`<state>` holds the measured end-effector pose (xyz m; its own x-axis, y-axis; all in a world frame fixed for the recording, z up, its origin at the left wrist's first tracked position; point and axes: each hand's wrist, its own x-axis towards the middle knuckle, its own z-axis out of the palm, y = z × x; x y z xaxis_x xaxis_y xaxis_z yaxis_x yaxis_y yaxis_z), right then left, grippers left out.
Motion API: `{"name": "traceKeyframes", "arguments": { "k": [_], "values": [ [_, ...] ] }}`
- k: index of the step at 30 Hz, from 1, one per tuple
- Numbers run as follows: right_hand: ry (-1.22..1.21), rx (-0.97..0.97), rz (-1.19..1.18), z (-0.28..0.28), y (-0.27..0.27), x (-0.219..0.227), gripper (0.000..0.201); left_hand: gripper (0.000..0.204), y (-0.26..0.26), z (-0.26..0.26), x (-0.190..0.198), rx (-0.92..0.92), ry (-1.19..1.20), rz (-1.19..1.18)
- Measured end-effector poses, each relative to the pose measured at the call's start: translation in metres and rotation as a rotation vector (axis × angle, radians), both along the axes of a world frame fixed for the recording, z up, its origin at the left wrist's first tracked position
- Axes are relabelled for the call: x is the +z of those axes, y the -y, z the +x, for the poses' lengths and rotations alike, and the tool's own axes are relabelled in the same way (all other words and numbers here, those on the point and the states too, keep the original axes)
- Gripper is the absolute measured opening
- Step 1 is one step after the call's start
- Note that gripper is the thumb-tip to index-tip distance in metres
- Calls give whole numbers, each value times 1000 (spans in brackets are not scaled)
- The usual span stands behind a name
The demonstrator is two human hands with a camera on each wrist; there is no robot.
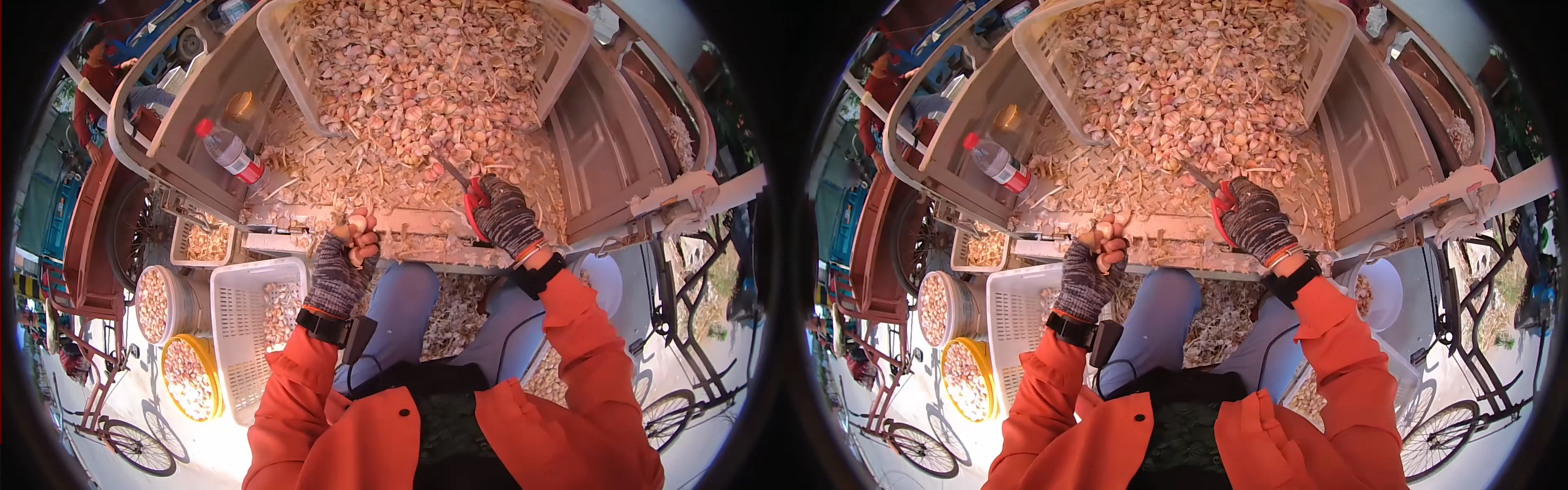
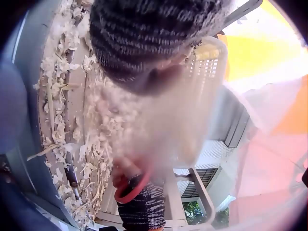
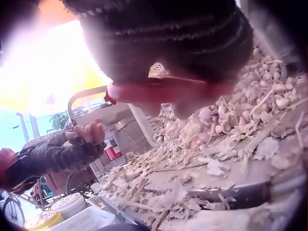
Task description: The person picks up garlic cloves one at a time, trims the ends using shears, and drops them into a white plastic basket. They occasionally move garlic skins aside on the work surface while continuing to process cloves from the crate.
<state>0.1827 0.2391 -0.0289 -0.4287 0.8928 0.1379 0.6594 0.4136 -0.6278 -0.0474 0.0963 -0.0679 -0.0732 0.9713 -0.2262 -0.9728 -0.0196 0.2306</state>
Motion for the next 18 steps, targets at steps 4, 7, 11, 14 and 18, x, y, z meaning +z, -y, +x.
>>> {"name": "traceKeyframes", "arguments": {
  "k": [4, 7, 11, 14, 18],
  "values": [
    [-92, -4, 8, -25, -61, -36, 25, 33, 89, -84, -41, 249, -629, -300],
    [-61, 48, -36, -49, -72, -39, 30, 25, 162, -138, -103, 63, -1228, -871],
    [125, 206, 141, -76, -93, -55, 26, 34, 153, -124, -85, -253, -2533, -1166],
    [-349, 393, -190, -80, -100, -68, 30, 34, 89, -85, -28, 437, -2310, -507],
    [211, 342, 203, -77, -95, -46, 30, 25, 0, -26, 13, 370, -1658, -100]
  ]
}}
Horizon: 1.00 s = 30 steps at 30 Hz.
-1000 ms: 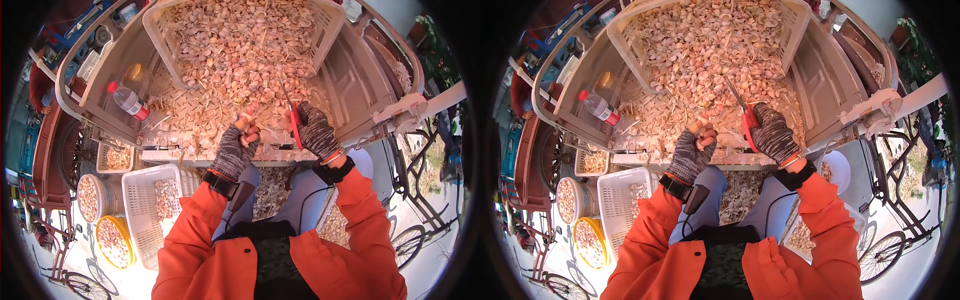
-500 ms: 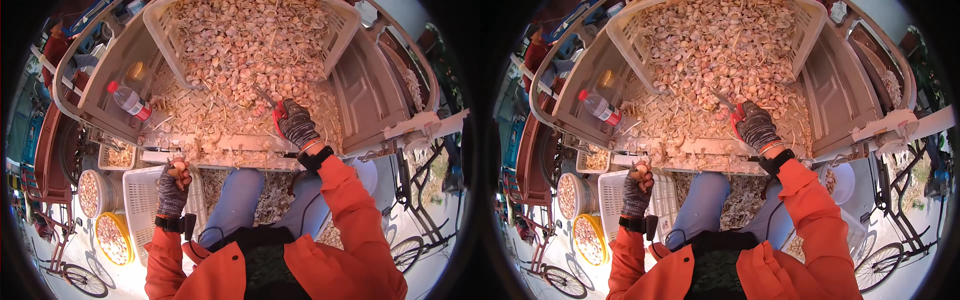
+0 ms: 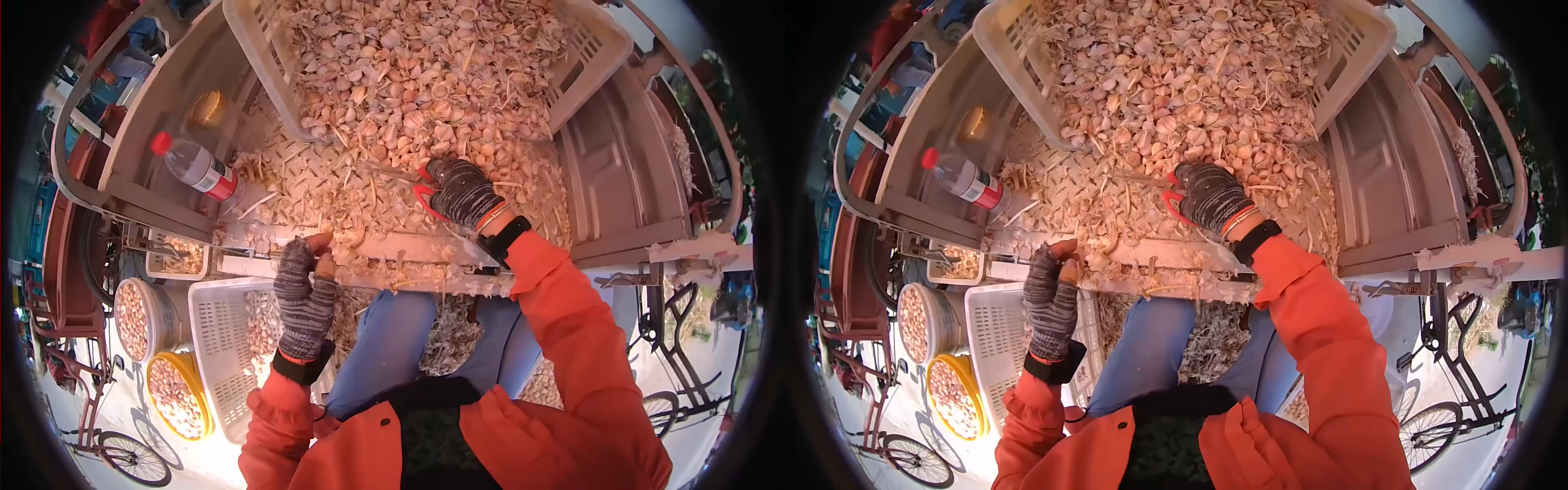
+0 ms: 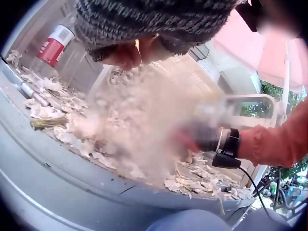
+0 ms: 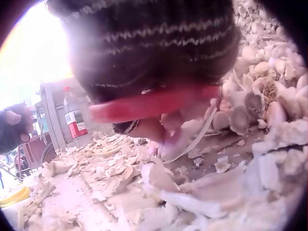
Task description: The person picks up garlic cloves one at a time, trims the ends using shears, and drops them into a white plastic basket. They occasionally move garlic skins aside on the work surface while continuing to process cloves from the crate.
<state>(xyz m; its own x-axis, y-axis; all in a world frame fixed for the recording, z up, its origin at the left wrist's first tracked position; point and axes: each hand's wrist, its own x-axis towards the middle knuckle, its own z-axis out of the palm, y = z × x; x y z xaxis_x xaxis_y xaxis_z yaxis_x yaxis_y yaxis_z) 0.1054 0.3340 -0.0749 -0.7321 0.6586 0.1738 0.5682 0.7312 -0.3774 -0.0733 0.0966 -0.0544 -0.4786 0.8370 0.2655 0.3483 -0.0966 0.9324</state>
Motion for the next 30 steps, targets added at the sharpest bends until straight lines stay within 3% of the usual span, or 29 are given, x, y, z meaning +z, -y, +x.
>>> {"name": "traceKeyframes", "arguments": {
  "k": [2, 3, 4, 5, 7, 10, 15, 18, 21, 22, 23, 25, 26, 27, 28, 30],
  "values": [
    [-41, -43, -60, 2, 15, 22, 31, 32, -42, 27, 4, -204, 308, -86],
    [-77, -107, -147, 6, 28, 33, 33, 36, -41, 25, -11, -205, 327, -77],
    [-158, -183, -206, 18, 43, 54, 32, 37, -72, 43, -20, -400, 332, -171],
    [-197, -183, -122, 30, 51, 47, 33, 36, -79, 58, -17, -396, 297, -137],
    [-336, -121, -54, 48, 73, 48, 34, 36, -76, 80, -3, -520, 567, -246],
    [-216, -159, -93, 65, 94, 59, 35, 27, -68, 97, -11, -542, 560, -173],
    [-242, -150, -82, 88, 93, 34, 31, 24, -59, 124, -12, -461, 661, -144],
    [-469, -151, -581, 94, 86, 26, 33, 31, -61, 131, -13, -449, 821, -159],
    [-593, -225, -551, 99, 80, 5, 26, 27, -68, 137, -18, -382, 904, -176],
    [-679, -253, -934, 95, 94, 38, 19, 24, -70, 137, -12, -361, 899, -230],
    [-738, -217, -870, 93, 92, 33, 15, 24, -71, 133, -13, -334, 881, -227],
    [-922, -279, -1284, 88, 89, 33, 22, 24, -83, 130, -13, -461, 1217, -175],
    [-728, -259, -844, 88, 73, 12, 26, 25, -89, 123, -22, -531, 1284, -190],
    [-511, -260, -418, 92, 61, -13, 29, 25, -98, 119, -36, -772, 1415, -73],
    [-358, -283, -8, 93, 75, 14, 35, 24, -96, 129, -21, -666, 1222, -73],
    [-365, -317, -161, 93, 82, 22, 34, 27, -87, 131, -6, -466, 906, -188]
  ]
}}
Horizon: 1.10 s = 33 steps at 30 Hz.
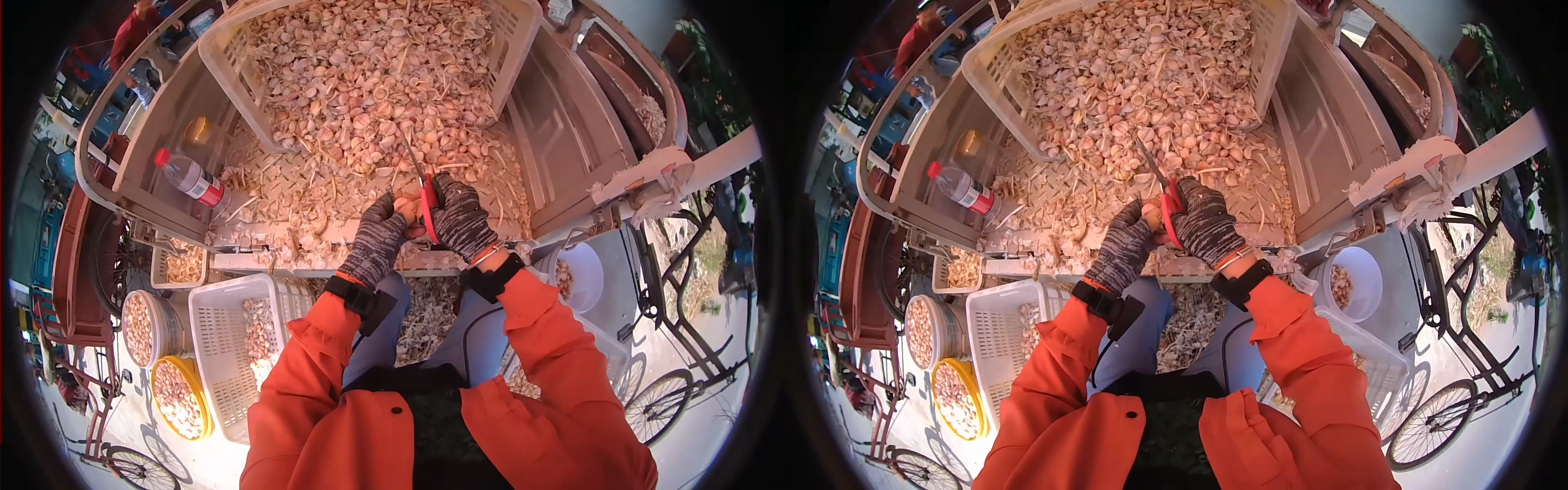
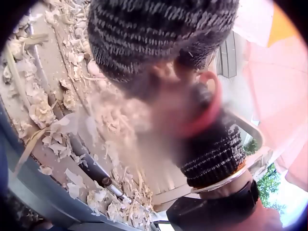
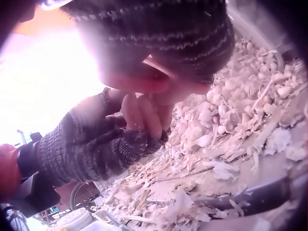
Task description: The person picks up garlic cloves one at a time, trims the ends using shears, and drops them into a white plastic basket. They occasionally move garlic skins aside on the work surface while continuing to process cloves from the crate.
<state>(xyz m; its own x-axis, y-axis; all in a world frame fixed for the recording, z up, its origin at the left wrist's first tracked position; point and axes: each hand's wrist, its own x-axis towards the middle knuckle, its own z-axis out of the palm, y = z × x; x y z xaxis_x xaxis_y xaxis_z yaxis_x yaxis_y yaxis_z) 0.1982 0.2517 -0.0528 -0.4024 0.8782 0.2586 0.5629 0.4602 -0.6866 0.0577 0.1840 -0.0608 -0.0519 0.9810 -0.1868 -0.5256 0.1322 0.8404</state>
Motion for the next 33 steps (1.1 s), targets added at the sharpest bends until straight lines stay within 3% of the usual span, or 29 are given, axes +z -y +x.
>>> {"name": "traceKeyframes", "arguments": {
  "k": [1, 2, 3, 5, 7, 9, 10, 11, 13, 14, 15, 16, 17, 19, 20, 21, 22, 23, 25, 26, 29, 31, 33],
  "values": [
    [-1, 0, -63, 2, -2, -2, 34, 27, 5, -6, -4, 22, -11, -14],
    [-210, 65, -179, -1, -8, -17, 28, 28, 7, -7, -9, -1, 14, 12],
    [-205, 61, -183, 7, -10, -31, 28, 28, 8, -3, -14, -38, 50, 41],
    [-853, 96, -930, 17, 5, -11, 18, 28, 9, 2, -11, -2, 80, 72],
    [-869, 64, -919, 17, 21, 8, 14, 27, 20, -5, -3, -21, 206, 40],
    [-597, 71, -765, 33, 34, 21, 16, 28, 45, -26, 4, 78, 116, 62],
    [-402, 164, -468, 43, 45, 22, 17, 29, 64, -47, 6, 116, 10, 83],
    [-241, 217, -467, 53, 54, 25, 19, 30, 86, -70, -3, 228, -130, 41],
    [130, 272, 25, 69, 73, 16, 27, 25, 142, -117, -17, 419, -367, -123],
    [131, 249, 31, 74, 79, 17, 27, 24, 172, -140, -28, 472, -437, -191],
    [134, 357, -76, 78, 83, 19, 29, 25, 202, -169, -54, 535, -518, -288],
    [139, 468, -187, 83, 86, 20, 32, 29, 224, -190, -73, 513, -599, -403],
    [142, 455, -190, 87, 84, 16, 32, 32, 247, -204, -91, 493, -680, -524],
    [58, 18, 62, 89, 50, -5, 28, 44, 279, -227, -130, 140, -1889, -771],
    [-353, -64, -129, 92, 15, -32, 28, 51, 265, -210, -107, 306, -1741, -708],
    [-759, -151, -334, 95, -15, -55, 27, 50, 244, -202, -96, 405, -1760, -507],
    [-273, -252, -159, 92, -19, -29, 28, 48, 219, -191, -84, 486, -1762, -313],
    [220, -325, 24, 87, -27, 2, 29, 44, 181, -153, -38, 438, -1490, -188],
    [129, -356, -85, 84, -82, -40, 30, 33, 104, -103, -11, 418, -1365, 259],
    [34, -387, -192, 85, -99, -58, 31, 31, 71, -80, -1, 322, -1230, 300],
    [-4, -241, -104, 63, -91, -19, 34, 26, -16, -29, -2, 41, -1006, 339],
    [85, -220, -122, 59, -101, -19, 38, 25, -56, -2, -26, -22, -780, 257],
    [231, -125, -80, 59, -104, -30, 40, 23, -80, 13, -39, -62, -778, 254]
  ]
}}
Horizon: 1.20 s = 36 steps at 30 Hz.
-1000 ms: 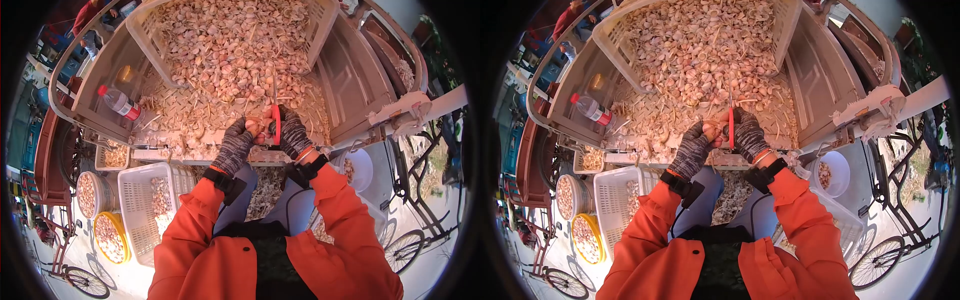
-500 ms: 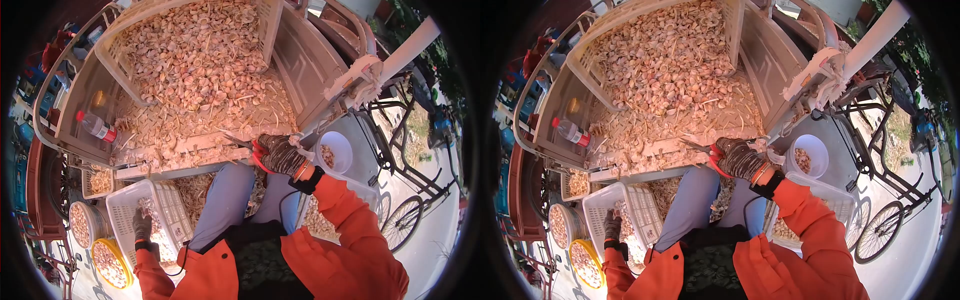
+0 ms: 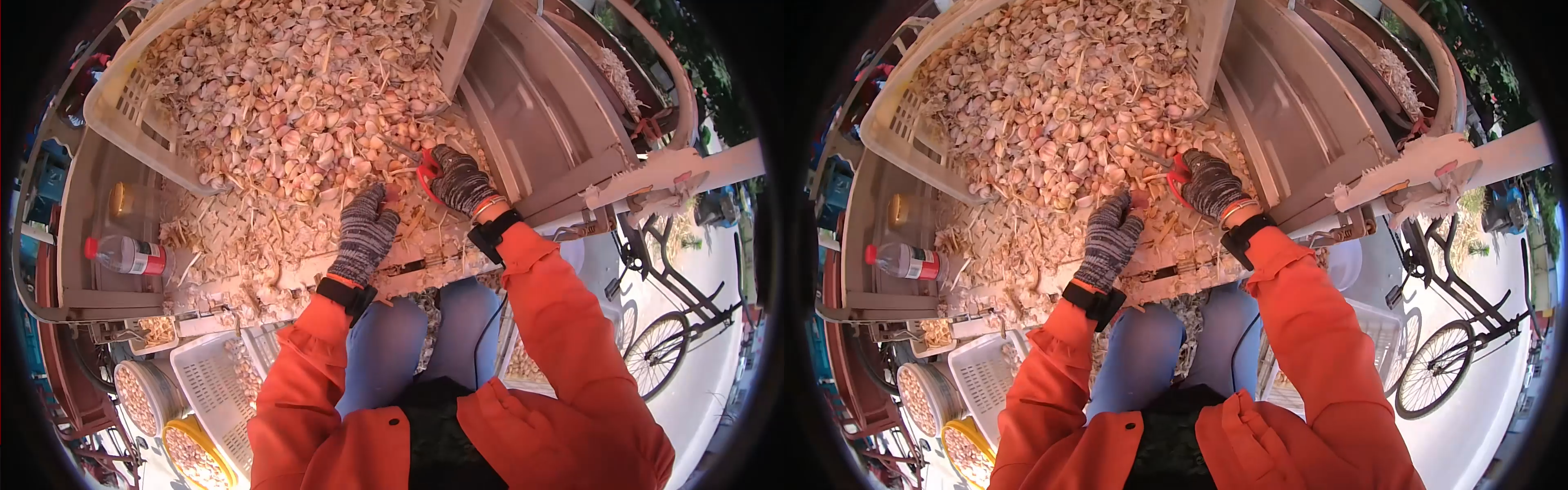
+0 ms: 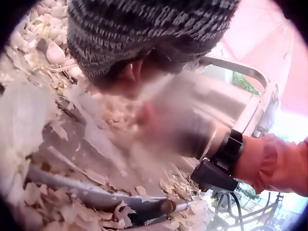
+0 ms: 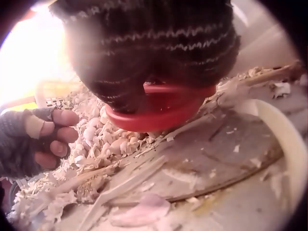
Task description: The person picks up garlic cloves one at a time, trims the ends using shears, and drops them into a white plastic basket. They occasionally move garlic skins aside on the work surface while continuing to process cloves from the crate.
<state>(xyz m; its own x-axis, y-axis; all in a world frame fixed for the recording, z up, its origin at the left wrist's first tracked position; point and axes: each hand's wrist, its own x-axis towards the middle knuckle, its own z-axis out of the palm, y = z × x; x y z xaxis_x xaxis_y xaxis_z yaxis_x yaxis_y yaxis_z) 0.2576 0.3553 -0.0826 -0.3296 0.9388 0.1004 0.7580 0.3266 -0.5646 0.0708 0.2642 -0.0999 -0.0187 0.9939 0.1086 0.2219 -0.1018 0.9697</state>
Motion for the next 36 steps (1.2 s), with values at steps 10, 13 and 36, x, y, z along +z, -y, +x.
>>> {"name": "traceKeyframes", "arguments": {
  "k": [10, 13, 36],
  "values": [
    [-629, -123, -358, 4, 59, 15, 26, 29, 10, 41, 13, -80, 634, -285],
    [-448, -25, -100, 16, 85, 28, 19, 32, 38, 39, 21, -2, 796, -266],
    [-16, 220, 117, 51, 182, 40, 30, 24, 127, 49, 68, 241, 738, -102]
  ]
}}
